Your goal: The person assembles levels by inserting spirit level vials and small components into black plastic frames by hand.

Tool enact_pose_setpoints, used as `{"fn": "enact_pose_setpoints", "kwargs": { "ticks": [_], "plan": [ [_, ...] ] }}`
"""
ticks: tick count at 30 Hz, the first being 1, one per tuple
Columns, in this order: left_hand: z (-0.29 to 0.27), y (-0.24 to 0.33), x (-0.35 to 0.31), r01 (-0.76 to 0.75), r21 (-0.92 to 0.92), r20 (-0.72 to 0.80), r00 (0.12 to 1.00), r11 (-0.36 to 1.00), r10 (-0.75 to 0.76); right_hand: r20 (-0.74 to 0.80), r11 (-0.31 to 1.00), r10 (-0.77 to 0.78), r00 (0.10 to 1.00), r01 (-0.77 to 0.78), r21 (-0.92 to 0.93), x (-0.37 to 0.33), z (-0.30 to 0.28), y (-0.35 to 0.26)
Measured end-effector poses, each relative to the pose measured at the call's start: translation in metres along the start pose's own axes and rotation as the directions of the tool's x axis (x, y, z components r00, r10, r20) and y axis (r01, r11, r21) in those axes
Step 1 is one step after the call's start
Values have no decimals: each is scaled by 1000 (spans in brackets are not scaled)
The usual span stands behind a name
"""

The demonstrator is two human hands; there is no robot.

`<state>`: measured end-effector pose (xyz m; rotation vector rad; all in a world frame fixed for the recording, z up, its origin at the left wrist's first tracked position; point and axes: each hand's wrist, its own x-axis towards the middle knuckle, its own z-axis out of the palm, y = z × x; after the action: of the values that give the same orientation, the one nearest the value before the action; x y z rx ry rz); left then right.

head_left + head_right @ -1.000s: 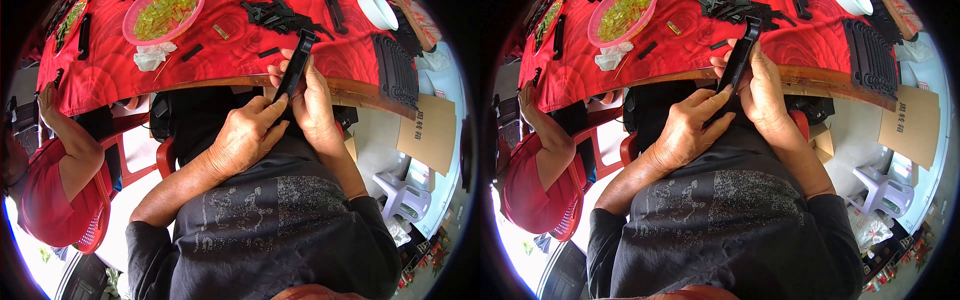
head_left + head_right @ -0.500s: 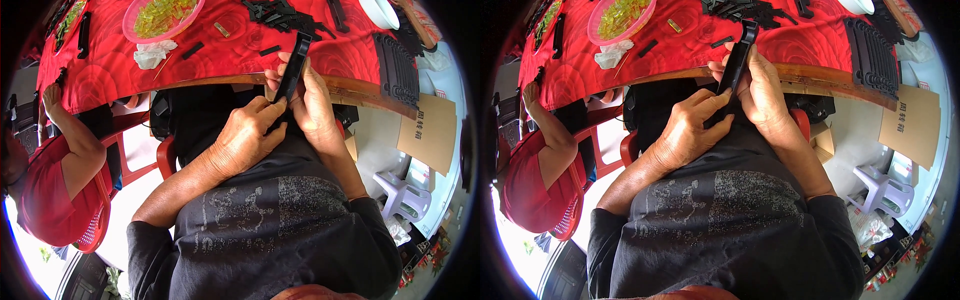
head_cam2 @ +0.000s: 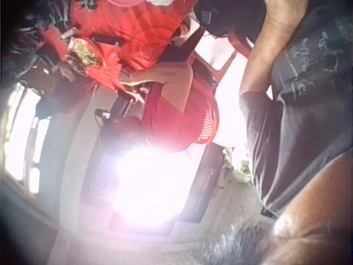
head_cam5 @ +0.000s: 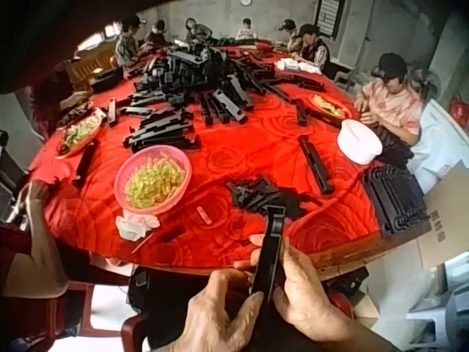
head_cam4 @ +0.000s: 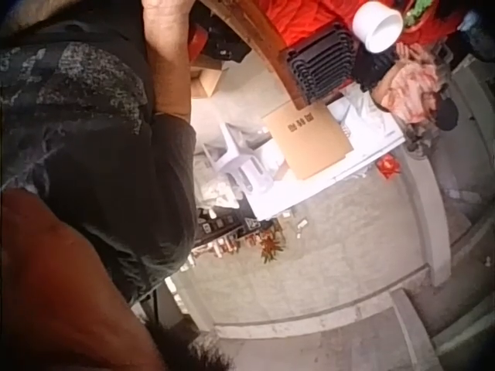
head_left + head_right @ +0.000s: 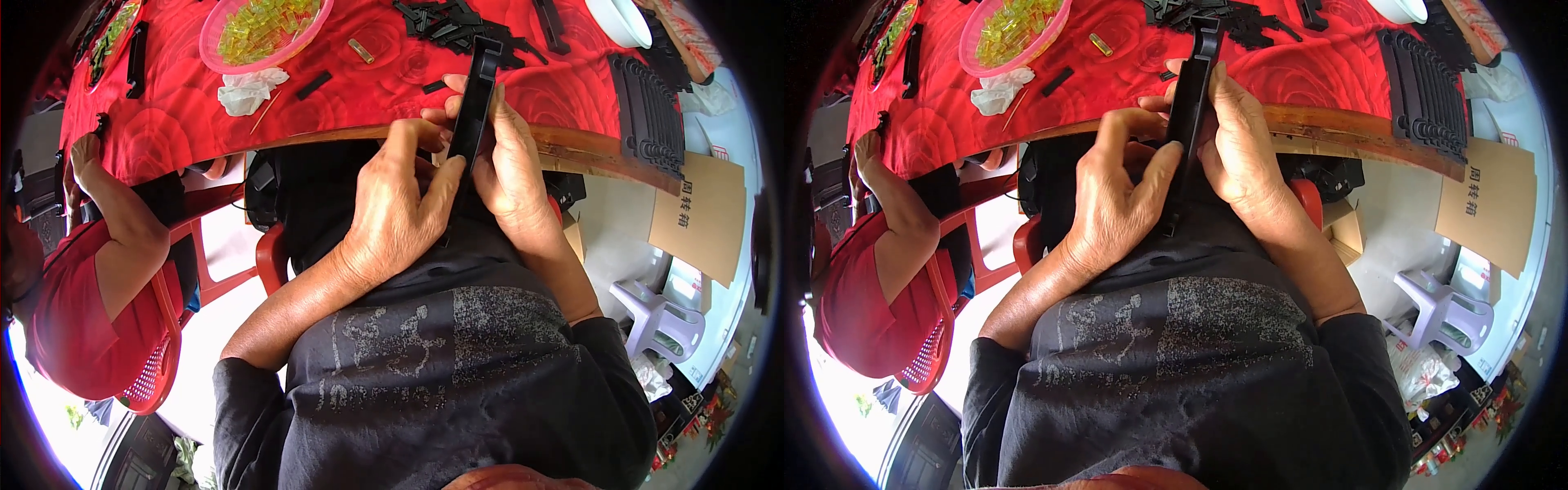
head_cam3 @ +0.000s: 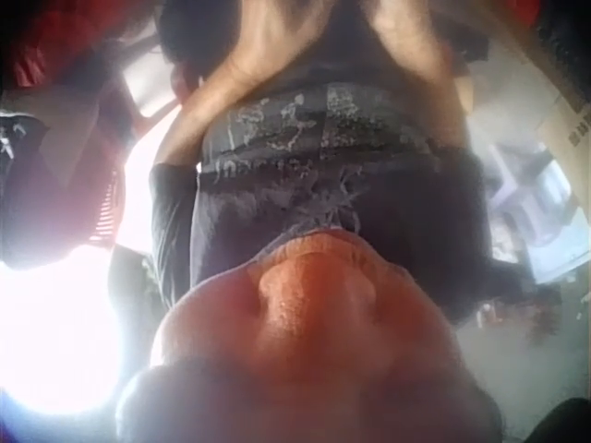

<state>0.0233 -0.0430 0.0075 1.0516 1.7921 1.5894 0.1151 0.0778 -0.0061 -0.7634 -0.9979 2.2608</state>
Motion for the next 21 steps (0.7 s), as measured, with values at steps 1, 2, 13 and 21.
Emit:
{"fn": "enact_pose_setpoints", "kwargs": {
  "ticks": [1, 2, 13, 21],
  "plan": [
    [0, 4, 3, 106, 9, 68, 992, 994, -107, -1, 1000, -1, 1000, 1, 0, 0, 0, 1],
    [0, 6, 5, 210, 26, 135, 968, 977, -212, 13, 1000, -4, 1000, 3, 10, 0, -1, 1],
    [9, -7, 5, 286, 1, 226, 933, 958, -279, 20, 1000, -27, 999, 27, -5, -1, -4, 5],
    [14, -17, 1, 307, -77, 257, 925, 949, -278, 12, 999, -38, 999, 38, -33, 0, 0, 6]
  ]
}}
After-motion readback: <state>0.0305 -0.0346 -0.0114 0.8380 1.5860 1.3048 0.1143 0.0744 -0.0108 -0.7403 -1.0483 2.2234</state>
